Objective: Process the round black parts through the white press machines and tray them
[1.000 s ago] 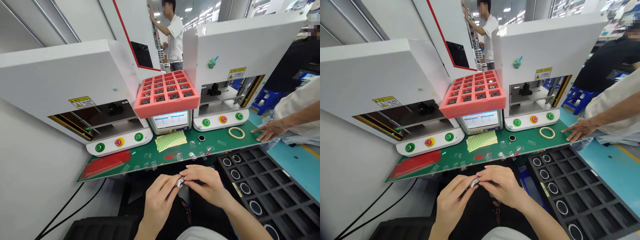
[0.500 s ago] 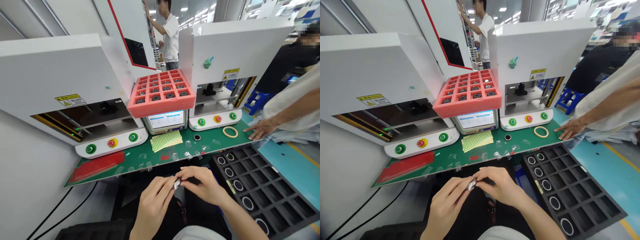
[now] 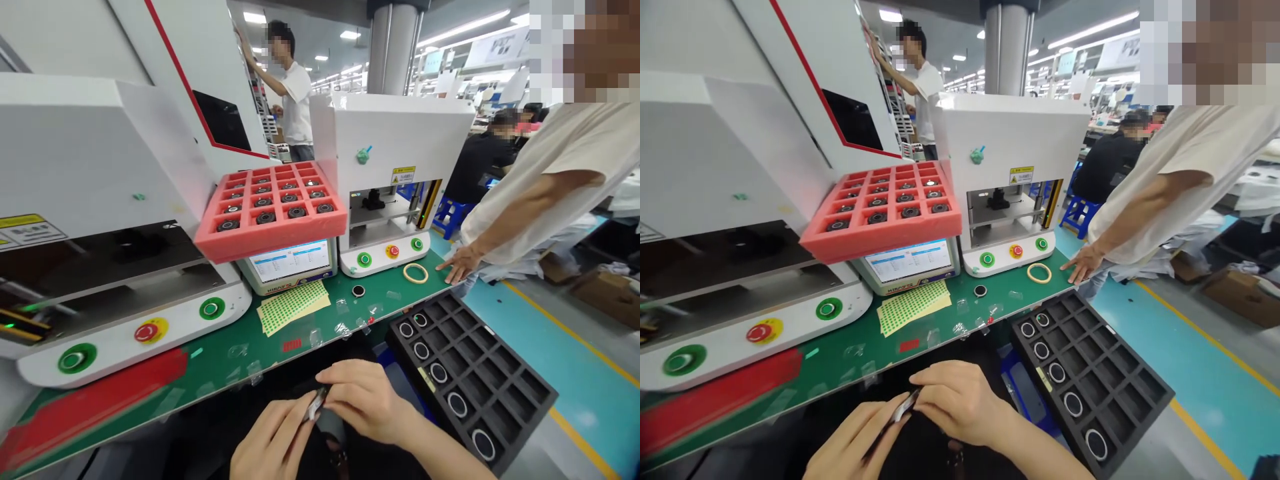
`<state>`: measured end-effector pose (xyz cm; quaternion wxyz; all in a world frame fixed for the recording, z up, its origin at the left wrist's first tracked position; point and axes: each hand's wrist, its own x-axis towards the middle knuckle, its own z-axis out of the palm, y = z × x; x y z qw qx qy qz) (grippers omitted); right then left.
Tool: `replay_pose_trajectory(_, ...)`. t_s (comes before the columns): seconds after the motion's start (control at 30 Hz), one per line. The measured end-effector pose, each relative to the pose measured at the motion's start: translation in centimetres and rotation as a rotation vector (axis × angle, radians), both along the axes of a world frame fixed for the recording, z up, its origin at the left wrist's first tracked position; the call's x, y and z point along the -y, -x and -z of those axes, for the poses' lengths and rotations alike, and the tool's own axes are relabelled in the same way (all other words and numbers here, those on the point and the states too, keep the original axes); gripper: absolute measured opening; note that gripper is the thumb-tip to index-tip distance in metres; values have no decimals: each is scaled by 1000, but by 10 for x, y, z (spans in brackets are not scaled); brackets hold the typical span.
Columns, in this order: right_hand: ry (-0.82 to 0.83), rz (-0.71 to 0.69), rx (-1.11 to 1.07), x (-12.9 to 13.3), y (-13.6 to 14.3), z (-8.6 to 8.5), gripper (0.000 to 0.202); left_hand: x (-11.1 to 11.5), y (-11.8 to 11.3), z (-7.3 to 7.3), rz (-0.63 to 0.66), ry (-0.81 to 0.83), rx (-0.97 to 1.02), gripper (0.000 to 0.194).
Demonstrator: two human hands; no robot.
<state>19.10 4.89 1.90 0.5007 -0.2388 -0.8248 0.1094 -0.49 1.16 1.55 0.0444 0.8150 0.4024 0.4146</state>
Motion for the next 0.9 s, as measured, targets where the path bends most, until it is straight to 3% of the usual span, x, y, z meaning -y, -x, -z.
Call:
replay_pose_trajectory(0.17,-179,74,-14,22,7,37,24,6,-2,10,-70,37,-12,23)
replay_pose_trajectory(0.23,-10,85,-126,27,3,59,15,6,4,15,-162,34,-37,22)
replay_pose_trajectory(0.3,319,179,-295,19,-9,83,2,6,13,19,-279,17,-34,19)
replay_pose_trajectory(0.37,556,334,-419,-5,-26,105,14,6,22,22,-344,21,-9,17)
replay_pose_trajectory(0.5,859,492,-494,-68,-64,138,26,7,28,25,-306,65,49,15)
replay_pose_trajectory(0.6,1089,537,-498,-95,-79,156,23,9,26,28,-287,116,86,13)
replay_pose_trajectory(0.73,1271,601,-514,-106,-78,171,20,10,28,33,-323,199,101,13)
replay_pose_trajectory(0.9,1336,662,-558,-112,-73,179,20,8,36,40,-337,202,125,13)
